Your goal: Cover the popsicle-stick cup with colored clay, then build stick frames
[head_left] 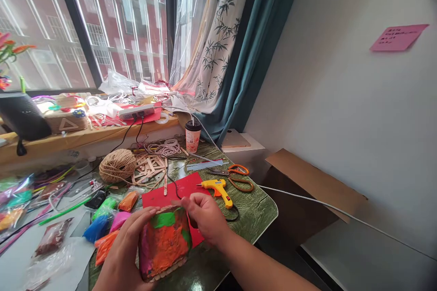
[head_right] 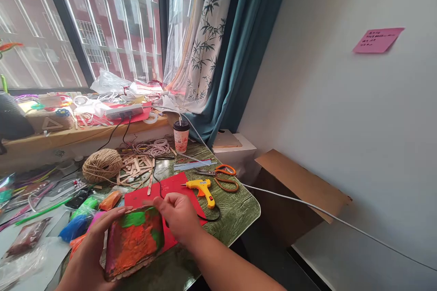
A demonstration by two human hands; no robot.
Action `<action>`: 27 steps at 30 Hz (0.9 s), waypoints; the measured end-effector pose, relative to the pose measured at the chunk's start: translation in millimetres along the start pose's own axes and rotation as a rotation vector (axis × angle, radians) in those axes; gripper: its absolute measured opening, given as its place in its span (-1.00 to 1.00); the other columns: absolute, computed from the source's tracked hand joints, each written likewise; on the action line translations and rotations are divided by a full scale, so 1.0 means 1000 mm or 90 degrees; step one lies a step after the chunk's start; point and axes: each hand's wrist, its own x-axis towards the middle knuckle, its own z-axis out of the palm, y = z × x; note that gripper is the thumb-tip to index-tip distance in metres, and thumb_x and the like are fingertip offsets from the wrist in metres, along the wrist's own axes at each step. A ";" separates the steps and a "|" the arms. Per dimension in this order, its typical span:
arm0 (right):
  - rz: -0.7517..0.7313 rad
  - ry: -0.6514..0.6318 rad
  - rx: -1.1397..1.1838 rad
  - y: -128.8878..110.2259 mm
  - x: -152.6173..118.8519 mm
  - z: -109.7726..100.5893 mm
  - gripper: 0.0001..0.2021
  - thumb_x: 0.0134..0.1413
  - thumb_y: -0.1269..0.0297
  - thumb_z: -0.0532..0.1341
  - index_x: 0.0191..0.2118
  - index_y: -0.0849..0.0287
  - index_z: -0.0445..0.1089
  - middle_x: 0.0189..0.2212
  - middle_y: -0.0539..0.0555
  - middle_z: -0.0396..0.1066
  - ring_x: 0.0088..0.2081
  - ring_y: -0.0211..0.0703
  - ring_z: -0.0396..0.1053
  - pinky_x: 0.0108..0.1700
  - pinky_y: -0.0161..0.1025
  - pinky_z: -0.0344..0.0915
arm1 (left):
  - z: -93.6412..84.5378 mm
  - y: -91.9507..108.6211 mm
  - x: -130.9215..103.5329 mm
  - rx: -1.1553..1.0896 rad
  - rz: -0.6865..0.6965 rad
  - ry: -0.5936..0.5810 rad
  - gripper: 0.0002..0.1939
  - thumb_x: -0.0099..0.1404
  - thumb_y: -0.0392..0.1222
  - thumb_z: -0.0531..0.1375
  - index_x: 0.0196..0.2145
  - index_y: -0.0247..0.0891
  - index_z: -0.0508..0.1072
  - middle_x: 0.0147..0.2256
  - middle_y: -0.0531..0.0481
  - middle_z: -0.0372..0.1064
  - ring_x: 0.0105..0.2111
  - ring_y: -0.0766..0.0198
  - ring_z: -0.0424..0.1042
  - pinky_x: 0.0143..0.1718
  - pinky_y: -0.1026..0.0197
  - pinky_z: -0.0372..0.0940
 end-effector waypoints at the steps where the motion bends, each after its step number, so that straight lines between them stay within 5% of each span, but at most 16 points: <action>1: -0.008 0.044 0.063 0.002 0.001 -0.001 -0.30 -0.06 -0.44 0.42 -0.55 0.07 0.12 -0.66 -0.21 -0.02 -0.59 -0.35 -0.09 -0.51 -0.31 -0.07 | 0.001 0.002 0.000 -0.047 -0.053 0.010 -0.08 0.14 0.20 0.43 0.39 0.05 0.24 0.29 -0.21 0.38 0.27 -0.35 0.41 0.25 -0.34 0.40; 4: -0.009 0.151 0.168 0.009 -0.001 0.002 -0.35 -0.12 -0.40 0.49 -0.44 0.10 0.28 -0.52 -0.11 0.29 -0.48 -0.27 0.23 -0.40 -0.32 0.23 | 0.002 0.005 0.003 -0.209 -0.176 0.037 0.02 0.17 0.41 0.36 0.46 0.04 0.16 0.38 -0.21 0.27 0.34 -0.45 0.31 0.32 -0.41 0.31; 7: 0.064 0.096 0.256 0.016 -0.009 0.015 -0.37 -0.11 -0.33 0.53 -0.26 0.13 0.41 -0.25 0.09 0.54 -0.18 -0.07 0.51 -0.19 -0.21 0.44 | 0.006 0.004 0.005 -0.283 -0.225 0.057 0.00 0.29 0.45 0.23 0.52 0.03 0.05 0.46 -0.17 0.15 0.43 -0.41 0.18 0.41 -0.38 0.20; 9: 0.120 0.043 0.346 0.020 -0.014 0.026 -0.39 -0.07 -0.29 0.53 -0.18 0.13 0.41 -0.21 0.13 0.58 -0.16 0.01 0.58 -0.17 -0.14 0.47 | 0.010 0.002 0.006 -0.271 -0.235 0.056 -0.04 0.36 0.36 0.23 0.54 0.05 -0.04 0.49 -0.18 0.06 0.45 -0.38 0.15 0.44 -0.41 0.12; 12: 0.140 0.052 0.412 0.021 -0.012 0.033 -0.44 -0.10 -0.14 0.59 -0.22 0.10 0.35 -0.32 0.04 0.57 -0.25 -0.01 0.58 -0.21 -0.15 0.47 | 0.016 0.000 0.007 -0.243 -0.208 0.029 0.08 0.24 0.33 0.37 0.52 0.10 -0.05 0.49 -0.23 0.00 0.45 -0.43 0.11 0.44 -0.54 0.01; 16: 0.029 0.083 0.369 0.012 -0.009 0.024 -0.37 -0.21 0.04 0.67 -0.34 0.04 0.17 -0.29 -0.03 0.51 -0.17 -0.08 0.56 -0.06 -0.17 0.47 | 0.021 -0.005 0.013 -0.349 -0.151 0.016 0.21 -0.02 0.58 0.40 0.45 0.09 0.13 0.52 -0.24 -0.02 0.50 -0.48 -0.04 0.43 -0.51 0.05; 19: -0.075 0.039 0.282 0.005 -0.015 0.025 -0.35 -0.24 0.09 0.68 -0.27 0.03 0.18 -0.04 0.04 0.48 0.03 0.01 0.52 0.10 -0.09 0.47 | 0.023 -0.009 0.020 -0.523 -0.271 0.045 0.18 0.00 0.68 0.29 0.42 0.07 0.14 0.51 -0.25 0.06 0.45 -0.47 0.13 0.28 -0.43 0.35; 22: -0.099 -0.002 0.218 0.007 -0.024 0.036 -0.35 -0.16 0.08 0.65 -0.09 -0.01 0.24 0.00 0.07 0.41 0.06 0.05 0.51 0.12 -0.03 0.49 | 0.021 -0.009 0.023 -0.555 -0.410 0.068 0.18 -0.03 0.58 0.40 0.40 0.03 0.17 0.42 -0.26 0.27 0.37 -0.41 0.31 0.23 -0.33 0.43; 27: -0.091 0.019 0.158 0.021 -0.026 0.049 -0.19 -0.26 -0.04 0.68 0.01 -0.01 0.21 0.09 0.14 0.38 0.19 0.18 0.45 0.22 0.06 0.42 | 0.012 -0.006 0.024 -0.538 -0.409 0.137 -0.01 0.08 0.39 0.46 0.34 -0.03 0.29 0.40 -0.24 0.31 0.38 -0.29 0.33 0.24 -0.17 0.45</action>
